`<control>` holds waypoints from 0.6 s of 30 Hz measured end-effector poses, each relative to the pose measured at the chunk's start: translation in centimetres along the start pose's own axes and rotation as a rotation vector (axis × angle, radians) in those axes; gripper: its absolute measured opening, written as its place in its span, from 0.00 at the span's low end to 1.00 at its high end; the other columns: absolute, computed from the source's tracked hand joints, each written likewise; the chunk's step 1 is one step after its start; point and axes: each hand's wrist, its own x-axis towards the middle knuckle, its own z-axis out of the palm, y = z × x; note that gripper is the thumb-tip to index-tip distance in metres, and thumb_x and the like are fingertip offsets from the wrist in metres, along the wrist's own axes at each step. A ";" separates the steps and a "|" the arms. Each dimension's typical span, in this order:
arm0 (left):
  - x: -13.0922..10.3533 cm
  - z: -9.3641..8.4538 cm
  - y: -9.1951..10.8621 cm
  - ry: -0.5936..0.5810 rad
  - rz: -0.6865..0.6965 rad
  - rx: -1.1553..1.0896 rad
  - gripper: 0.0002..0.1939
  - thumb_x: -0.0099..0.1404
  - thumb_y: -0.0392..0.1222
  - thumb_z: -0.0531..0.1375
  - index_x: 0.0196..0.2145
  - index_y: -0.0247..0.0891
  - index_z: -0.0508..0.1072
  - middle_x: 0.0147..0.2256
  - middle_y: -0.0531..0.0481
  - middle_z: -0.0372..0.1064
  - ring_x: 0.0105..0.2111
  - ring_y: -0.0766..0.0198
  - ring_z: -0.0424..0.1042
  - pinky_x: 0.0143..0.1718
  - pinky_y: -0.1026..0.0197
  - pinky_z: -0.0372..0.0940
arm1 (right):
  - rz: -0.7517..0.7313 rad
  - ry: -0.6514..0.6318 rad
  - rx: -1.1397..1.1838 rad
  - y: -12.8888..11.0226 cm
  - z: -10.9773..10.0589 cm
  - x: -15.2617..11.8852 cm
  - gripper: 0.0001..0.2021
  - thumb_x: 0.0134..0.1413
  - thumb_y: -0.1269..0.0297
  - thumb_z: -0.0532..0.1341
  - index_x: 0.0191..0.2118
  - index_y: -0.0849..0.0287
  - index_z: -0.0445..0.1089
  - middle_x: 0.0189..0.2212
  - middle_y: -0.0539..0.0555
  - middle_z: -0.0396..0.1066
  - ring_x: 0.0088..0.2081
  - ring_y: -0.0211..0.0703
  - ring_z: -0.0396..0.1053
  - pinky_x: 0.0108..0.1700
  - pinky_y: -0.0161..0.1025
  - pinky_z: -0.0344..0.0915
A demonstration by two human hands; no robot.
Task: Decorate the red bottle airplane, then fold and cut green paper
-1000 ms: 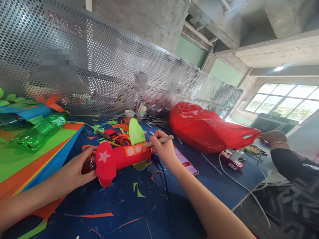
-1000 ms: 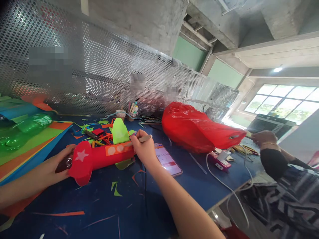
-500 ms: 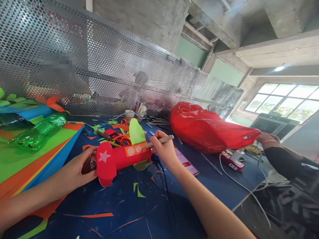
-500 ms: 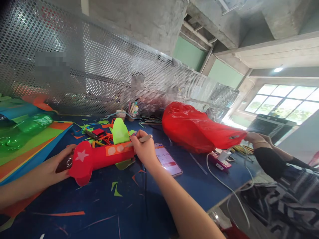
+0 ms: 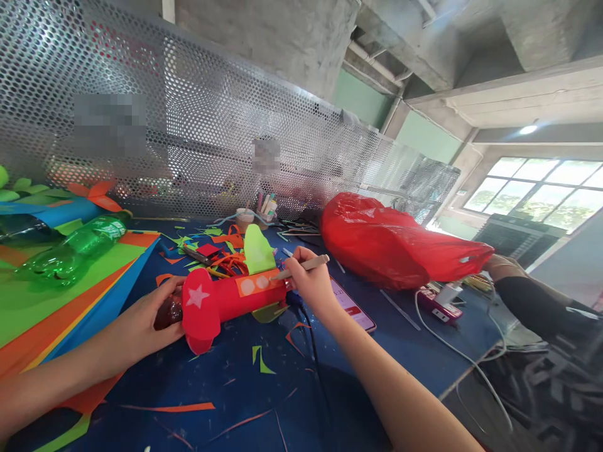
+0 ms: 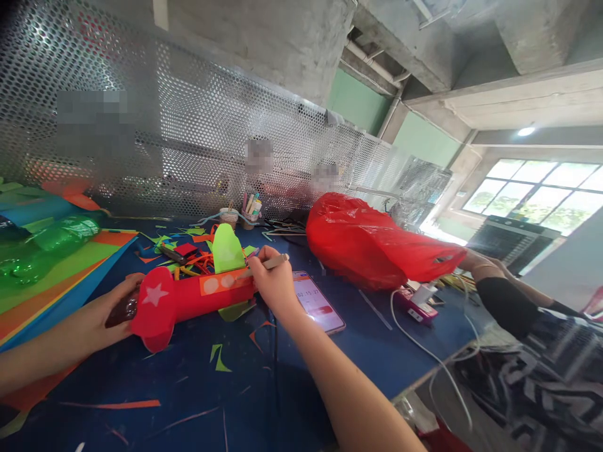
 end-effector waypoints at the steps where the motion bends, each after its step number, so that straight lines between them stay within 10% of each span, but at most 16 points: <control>1: 0.0 0.0 -0.1 -0.003 0.004 -0.003 0.33 0.61 0.57 0.58 0.61 0.41 0.61 0.58 0.39 0.70 0.55 0.46 0.73 0.55 0.49 0.67 | -0.002 -0.001 0.002 0.0 0.0 0.0 0.11 0.45 0.60 0.57 0.19 0.52 0.54 0.12 0.42 0.55 0.17 0.36 0.54 0.21 0.34 0.49; 18: -0.1 -0.3 0.8 0.013 -0.017 0.024 0.34 0.61 0.57 0.58 0.61 0.40 0.62 0.58 0.37 0.71 0.56 0.45 0.73 0.55 0.47 0.67 | -0.016 0.004 -0.010 0.0 0.0 0.1 0.11 0.45 0.61 0.57 0.19 0.52 0.54 0.13 0.42 0.54 0.18 0.36 0.53 0.22 0.35 0.49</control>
